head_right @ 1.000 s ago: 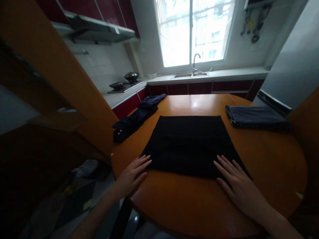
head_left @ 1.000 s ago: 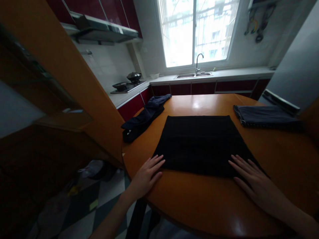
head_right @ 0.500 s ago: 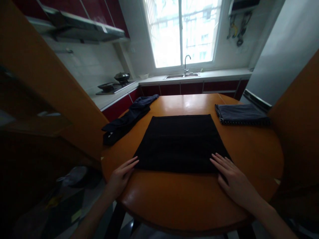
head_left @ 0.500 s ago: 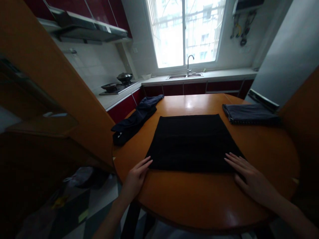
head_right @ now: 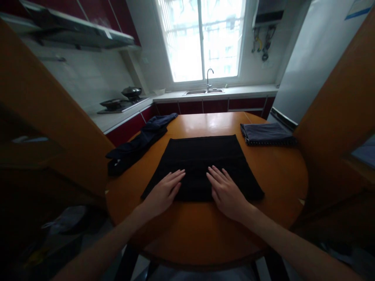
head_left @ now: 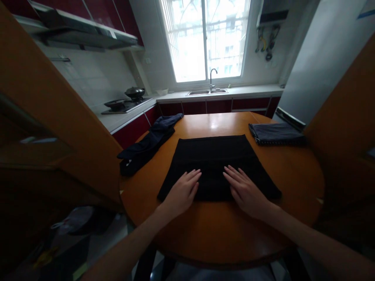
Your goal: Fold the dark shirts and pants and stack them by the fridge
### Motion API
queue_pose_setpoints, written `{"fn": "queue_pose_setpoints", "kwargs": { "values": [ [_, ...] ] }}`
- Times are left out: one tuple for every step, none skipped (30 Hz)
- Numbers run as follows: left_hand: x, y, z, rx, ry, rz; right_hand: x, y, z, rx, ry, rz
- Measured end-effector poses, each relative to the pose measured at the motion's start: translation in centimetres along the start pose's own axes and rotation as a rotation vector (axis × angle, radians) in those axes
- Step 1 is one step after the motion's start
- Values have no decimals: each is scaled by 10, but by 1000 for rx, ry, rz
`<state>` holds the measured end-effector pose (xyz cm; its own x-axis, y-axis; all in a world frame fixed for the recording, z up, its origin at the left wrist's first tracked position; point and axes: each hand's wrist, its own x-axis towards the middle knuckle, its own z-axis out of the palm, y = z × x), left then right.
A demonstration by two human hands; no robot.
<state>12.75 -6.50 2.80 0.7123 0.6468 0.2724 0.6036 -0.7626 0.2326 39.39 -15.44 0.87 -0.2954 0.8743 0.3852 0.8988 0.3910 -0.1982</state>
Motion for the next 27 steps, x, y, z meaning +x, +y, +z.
{"fn": "queue_pose_setpoints", "kwargs": {
  "values": [
    [18,7,8,8,-19,34,16,-6,4,-6,-7,0],
    [34,12,16,31,-42,68,30,-10,10,-17,-13,-3],
    [47,16,26,67,-74,106,41,-13,16,-28,-28,-21],
    [56,18,36,110,-105,133,49,-14,23,-41,-46,-28],
    [62,18,45,152,-137,155,54,-13,30,-52,-68,-27],
    [65,17,53,187,-165,173,56,-11,36,-61,-92,-18],
    [65,15,59,211,-183,187,56,-9,43,-66,-114,-2],
    [64,13,64,224,-185,199,54,-6,48,-69,-130,16],
    [63,10,67,228,-178,214,52,-4,51,-69,-141,34],
    [61,7,70,227,-163,228,51,-2,54,-71,-146,49],
    [60,5,71,224,-145,233,49,-1,56,-72,-146,62],
    [60,3,73,220,-128,232,49,0,56,-73,-145,74],
    [60,2,74,214,-116,226,48,0,57,-73,-144,88],
    [60,2,74,206,-110,217,49,0,57,-73,-144,101],
    [61,2,75,198,-111,207,49,0,58,-72,-144,111],
    [62,3,75,189,-113,194,50,1,58,-71,-141,124],
    [62,4,75,181,-118,179,51,1,59,-74,-131,144],
    [63,6,75,173,-125,162,51,2,60,-81,-117,167],
    [64,7,75,166,-131,145,52,4,62,-91,-105,188],
    [64,8,74,161,-137,131,52,5,62,-102,-97,208],
    [64,9,74,157,-140,120,51,7,63,-111,-97,224],
    [65,9,73,154,-144,115,51,8,63,-117,-104,234],
    [65,9,72,152,-150,113,51,9,63,-118,-117,234],
    [65,9,72,150,-156,112,50,11,62,-116,-130,229],
    [65,8,71,147,-163,113,50,11,61,-115,-138,222],
    [65,8,71,145,-169,113,49,12,60,-117,-140,211],
    [65,7,71,143,-173,115,49,12,59,-120,-138,199]
  ]
}}
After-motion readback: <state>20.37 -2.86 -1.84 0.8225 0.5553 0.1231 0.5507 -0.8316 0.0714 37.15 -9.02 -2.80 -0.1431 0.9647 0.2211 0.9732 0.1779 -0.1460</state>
